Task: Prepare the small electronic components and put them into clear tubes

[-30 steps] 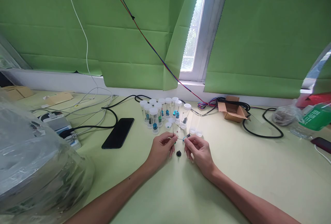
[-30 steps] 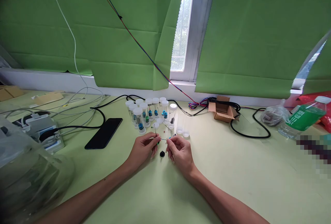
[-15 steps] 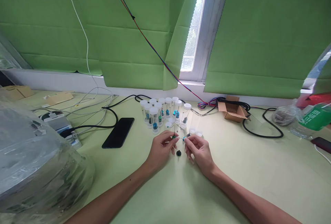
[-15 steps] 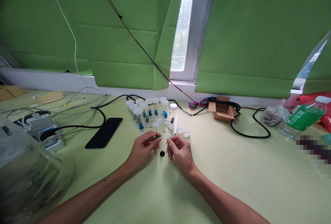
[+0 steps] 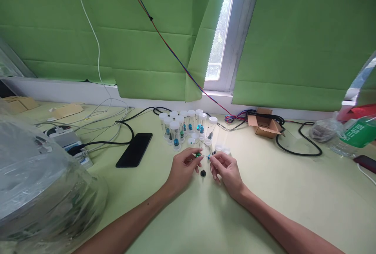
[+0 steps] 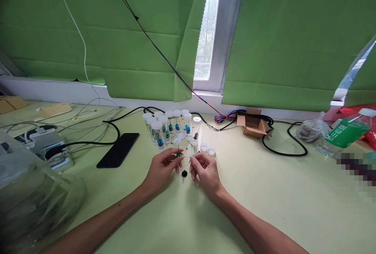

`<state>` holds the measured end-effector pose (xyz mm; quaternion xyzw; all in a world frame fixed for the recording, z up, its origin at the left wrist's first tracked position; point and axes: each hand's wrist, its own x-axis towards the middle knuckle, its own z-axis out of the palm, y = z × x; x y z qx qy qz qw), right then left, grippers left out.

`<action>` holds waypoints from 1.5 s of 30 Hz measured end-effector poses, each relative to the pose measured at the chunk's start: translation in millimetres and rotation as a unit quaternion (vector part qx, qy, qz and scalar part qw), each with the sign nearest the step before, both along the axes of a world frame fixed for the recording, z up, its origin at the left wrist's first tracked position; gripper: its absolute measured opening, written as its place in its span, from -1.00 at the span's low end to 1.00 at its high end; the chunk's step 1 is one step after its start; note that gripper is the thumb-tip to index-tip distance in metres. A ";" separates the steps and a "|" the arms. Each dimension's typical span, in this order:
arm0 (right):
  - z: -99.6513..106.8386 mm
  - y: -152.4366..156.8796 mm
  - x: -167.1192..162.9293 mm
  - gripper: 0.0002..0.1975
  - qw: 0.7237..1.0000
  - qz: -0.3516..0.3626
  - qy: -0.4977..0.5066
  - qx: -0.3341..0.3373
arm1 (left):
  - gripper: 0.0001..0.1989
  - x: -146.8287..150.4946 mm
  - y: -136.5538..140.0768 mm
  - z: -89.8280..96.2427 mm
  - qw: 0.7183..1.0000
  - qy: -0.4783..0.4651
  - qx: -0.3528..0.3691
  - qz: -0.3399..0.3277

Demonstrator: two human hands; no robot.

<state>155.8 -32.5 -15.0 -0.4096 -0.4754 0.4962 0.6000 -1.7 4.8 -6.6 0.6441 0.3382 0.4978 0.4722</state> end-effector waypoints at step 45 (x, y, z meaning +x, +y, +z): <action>-8.4 -6.9 -2.6 -0.77 0.986 -0.055 -0.129 0.085 | -0.70 0.7 0.9 10.3 0.995 -0.003 -0.083 -0.055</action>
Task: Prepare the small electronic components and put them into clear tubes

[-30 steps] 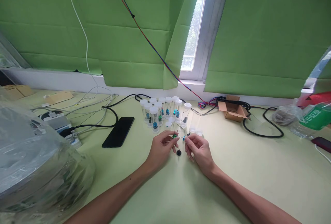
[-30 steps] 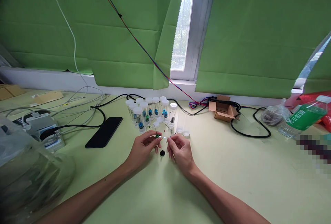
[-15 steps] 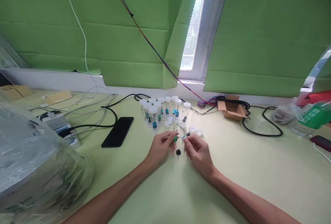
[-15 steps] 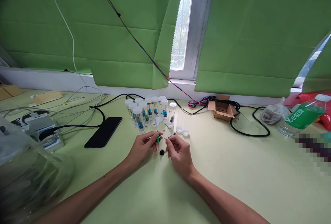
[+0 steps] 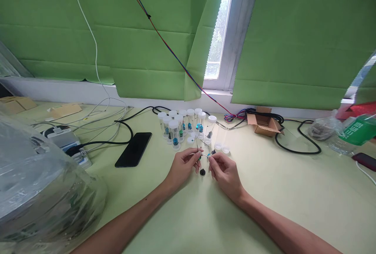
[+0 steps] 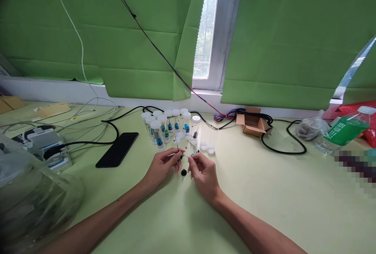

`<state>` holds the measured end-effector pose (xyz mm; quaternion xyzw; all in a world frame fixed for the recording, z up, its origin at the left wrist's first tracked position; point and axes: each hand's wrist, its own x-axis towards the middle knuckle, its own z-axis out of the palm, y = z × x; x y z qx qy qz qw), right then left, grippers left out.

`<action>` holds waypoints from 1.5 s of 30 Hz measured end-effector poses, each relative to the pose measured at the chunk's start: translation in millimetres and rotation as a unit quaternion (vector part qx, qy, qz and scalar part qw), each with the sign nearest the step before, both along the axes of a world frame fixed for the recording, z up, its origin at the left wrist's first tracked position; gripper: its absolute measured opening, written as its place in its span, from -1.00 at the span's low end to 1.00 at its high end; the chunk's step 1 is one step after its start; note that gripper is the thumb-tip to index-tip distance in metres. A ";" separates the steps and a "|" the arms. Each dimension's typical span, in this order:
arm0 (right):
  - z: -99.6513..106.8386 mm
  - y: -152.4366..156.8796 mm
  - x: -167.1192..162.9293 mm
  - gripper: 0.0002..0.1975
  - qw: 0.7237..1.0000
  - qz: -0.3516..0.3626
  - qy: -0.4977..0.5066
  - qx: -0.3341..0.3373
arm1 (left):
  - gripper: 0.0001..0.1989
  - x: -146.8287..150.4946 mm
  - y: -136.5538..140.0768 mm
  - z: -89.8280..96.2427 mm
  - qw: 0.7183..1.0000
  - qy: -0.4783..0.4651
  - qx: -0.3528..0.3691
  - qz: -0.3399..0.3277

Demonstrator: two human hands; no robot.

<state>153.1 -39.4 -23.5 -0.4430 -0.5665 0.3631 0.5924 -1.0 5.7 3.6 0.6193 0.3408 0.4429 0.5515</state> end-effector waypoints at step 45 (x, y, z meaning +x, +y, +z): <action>-2.9 12.6 8.6 -0.61 0.982 0.075 0.091 -0.149 | -0.83 -1.5 -6.7 -3.2 0.986 0.047 0.152 0.047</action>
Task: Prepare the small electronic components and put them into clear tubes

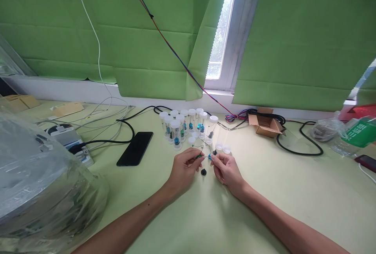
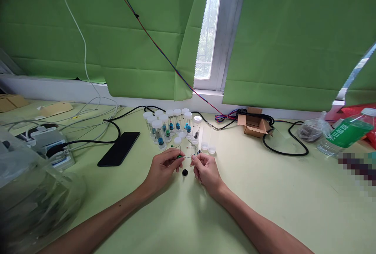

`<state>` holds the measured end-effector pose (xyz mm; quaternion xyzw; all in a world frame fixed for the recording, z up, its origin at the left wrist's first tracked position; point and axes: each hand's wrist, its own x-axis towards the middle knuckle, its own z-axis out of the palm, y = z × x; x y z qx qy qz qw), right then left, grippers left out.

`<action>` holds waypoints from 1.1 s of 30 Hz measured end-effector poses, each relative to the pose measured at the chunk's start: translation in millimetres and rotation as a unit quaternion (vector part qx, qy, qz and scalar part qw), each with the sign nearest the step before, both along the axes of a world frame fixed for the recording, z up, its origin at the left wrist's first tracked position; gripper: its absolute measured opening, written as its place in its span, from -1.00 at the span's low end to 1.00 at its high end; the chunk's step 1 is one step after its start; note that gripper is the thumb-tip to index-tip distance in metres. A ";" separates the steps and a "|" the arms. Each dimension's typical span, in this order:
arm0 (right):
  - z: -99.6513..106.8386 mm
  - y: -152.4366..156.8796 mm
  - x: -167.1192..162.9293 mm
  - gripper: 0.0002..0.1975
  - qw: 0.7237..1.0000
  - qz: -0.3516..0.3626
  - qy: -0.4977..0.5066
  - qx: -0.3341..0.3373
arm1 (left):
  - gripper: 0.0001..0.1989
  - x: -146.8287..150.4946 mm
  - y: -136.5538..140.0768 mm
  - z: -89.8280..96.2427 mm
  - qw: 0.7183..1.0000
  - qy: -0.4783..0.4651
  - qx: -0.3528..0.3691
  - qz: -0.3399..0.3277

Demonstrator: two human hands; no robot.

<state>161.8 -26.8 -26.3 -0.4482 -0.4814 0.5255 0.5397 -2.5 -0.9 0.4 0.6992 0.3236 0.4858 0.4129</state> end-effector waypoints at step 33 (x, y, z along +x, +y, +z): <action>3.1 -7.1 -6.3 -0.69 0.938 -0.138 -0.282 0.150 | -0.79 -1.1 9.4 -8.0 0.994 -0.019 -0.092 0.059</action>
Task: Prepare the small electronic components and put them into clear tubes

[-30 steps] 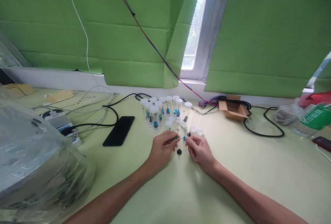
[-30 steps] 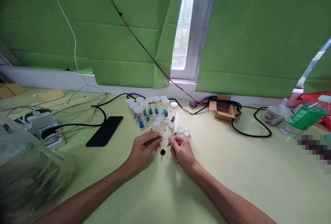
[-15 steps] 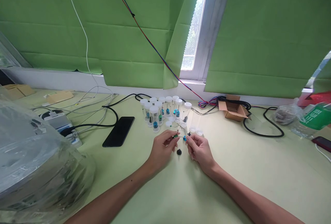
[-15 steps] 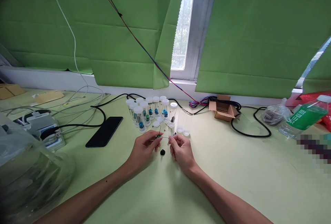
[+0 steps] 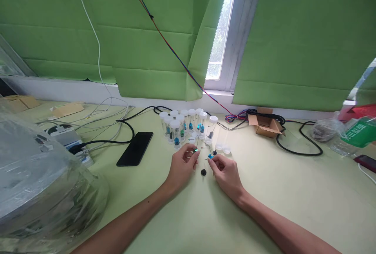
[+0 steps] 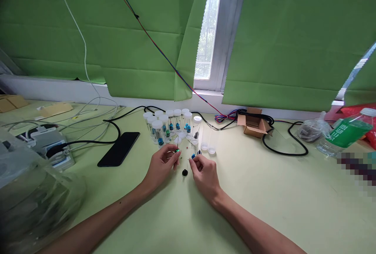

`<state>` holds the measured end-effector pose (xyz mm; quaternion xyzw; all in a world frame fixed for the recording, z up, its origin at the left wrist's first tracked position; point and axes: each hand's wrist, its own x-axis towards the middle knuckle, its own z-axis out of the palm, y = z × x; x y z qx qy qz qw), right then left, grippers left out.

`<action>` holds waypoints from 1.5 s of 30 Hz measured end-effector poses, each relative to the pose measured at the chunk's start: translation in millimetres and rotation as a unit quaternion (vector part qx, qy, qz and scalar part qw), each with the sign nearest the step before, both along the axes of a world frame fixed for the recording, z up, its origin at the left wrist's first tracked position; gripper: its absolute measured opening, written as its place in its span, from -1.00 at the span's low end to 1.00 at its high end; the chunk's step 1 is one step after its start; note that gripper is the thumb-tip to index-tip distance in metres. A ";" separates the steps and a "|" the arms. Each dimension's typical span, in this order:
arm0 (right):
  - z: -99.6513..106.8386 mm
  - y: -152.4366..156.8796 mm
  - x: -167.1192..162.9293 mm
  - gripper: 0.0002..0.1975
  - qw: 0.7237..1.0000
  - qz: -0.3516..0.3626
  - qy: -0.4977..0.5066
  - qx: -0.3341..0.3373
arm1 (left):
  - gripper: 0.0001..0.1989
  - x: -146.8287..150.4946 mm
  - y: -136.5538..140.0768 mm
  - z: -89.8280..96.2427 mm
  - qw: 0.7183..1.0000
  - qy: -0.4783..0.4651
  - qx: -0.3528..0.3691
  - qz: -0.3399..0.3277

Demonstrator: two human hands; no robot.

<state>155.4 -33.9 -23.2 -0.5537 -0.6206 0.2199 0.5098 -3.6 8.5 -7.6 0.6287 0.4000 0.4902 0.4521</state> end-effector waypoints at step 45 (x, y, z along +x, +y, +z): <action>-5.0 1.2 5.1 -0.92 0.980 -0.020 -0.192 -0.047 | -0.74 -1.0 -1.8 2.1 0.998 0.056 0.010 0.027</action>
